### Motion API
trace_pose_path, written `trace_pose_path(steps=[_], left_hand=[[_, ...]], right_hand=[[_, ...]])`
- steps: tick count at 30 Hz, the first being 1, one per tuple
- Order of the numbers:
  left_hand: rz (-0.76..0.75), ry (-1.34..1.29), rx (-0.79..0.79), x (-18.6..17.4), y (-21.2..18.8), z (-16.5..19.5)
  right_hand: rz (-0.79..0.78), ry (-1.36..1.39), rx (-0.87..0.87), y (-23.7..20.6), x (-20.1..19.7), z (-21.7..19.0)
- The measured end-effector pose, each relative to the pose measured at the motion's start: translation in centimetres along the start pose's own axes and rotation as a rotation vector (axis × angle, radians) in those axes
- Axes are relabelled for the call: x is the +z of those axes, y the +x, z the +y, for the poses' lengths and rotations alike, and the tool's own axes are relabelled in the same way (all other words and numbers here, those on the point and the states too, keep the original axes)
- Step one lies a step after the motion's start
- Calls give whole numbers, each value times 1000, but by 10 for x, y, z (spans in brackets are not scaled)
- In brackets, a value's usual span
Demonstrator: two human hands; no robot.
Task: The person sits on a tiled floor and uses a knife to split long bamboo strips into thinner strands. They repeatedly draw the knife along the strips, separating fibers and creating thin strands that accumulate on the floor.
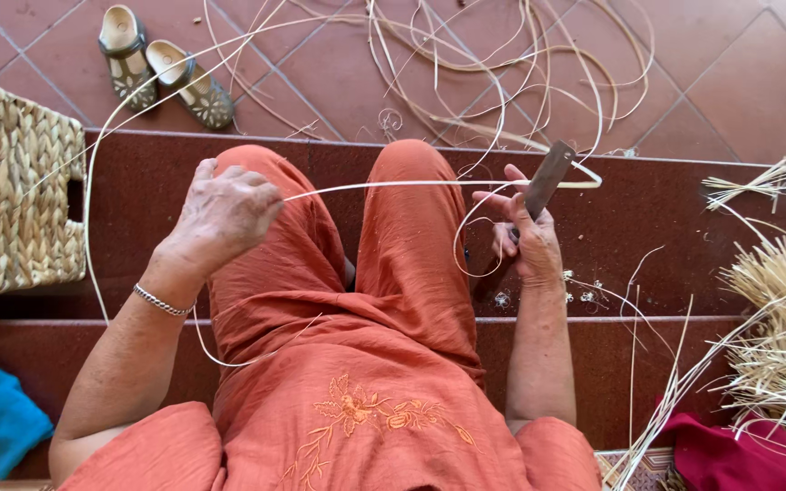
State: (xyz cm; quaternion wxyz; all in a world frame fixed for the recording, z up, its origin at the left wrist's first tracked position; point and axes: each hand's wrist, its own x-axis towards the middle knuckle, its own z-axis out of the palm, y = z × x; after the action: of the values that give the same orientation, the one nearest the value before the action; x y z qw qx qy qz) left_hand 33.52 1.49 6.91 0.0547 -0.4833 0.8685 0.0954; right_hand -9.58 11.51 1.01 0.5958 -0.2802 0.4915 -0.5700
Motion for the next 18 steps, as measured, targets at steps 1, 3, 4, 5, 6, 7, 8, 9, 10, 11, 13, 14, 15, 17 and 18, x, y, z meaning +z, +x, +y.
trace_pose_path(steps=[1,3,4,5,6,7,8,9,10,11,13,14,15,17,18], left_hand=[[-112,-1,-58,0,7,-1],[-38,86,-61,0,13,-6],[-5,130,-62,1,15,-9],[-24,97,-54,2,15,-11],[-42,64,-49,4,14,-11],[-63,30,-44,6,13,-11],[-112,46,-59,8,12,-11],[-160,61,-75,9,10,-10],[-207,77,-93,9,9,-10],[-230,60,-114,8,8,-9],[-278,26,-160,0,6,-8],[-171,-3,-77,-5,4,-7],[-62,-32,6,-12,2,-5],[100,-198,173,-26,0,2],[152,-336,257,-33,-2,9]], right_hand=[[-38,84,-43,-1,0,-1],[-111,259,-123,-3,0,-2],[-110,279,-142,-5,-1,-3],[-109,299,-162,-5,-1,-3],[-109,319,-182,-5,-1,-4],[-105,331,-201,-5,0,-4],[-102,341,-219,-3,2,-4],[-100,352,-237,-1,4,-5],[-63,314,-247,0,8,-6],[-29,276,-260,2,11,-7],[-12,215,-298,2,18,-12],[-29,192,-323,0,22,-15],[-48,169,-350,-1,26,-17],[-94,131,-348,-6,33,-22],[-118,112,-342,-9,37,-23]])
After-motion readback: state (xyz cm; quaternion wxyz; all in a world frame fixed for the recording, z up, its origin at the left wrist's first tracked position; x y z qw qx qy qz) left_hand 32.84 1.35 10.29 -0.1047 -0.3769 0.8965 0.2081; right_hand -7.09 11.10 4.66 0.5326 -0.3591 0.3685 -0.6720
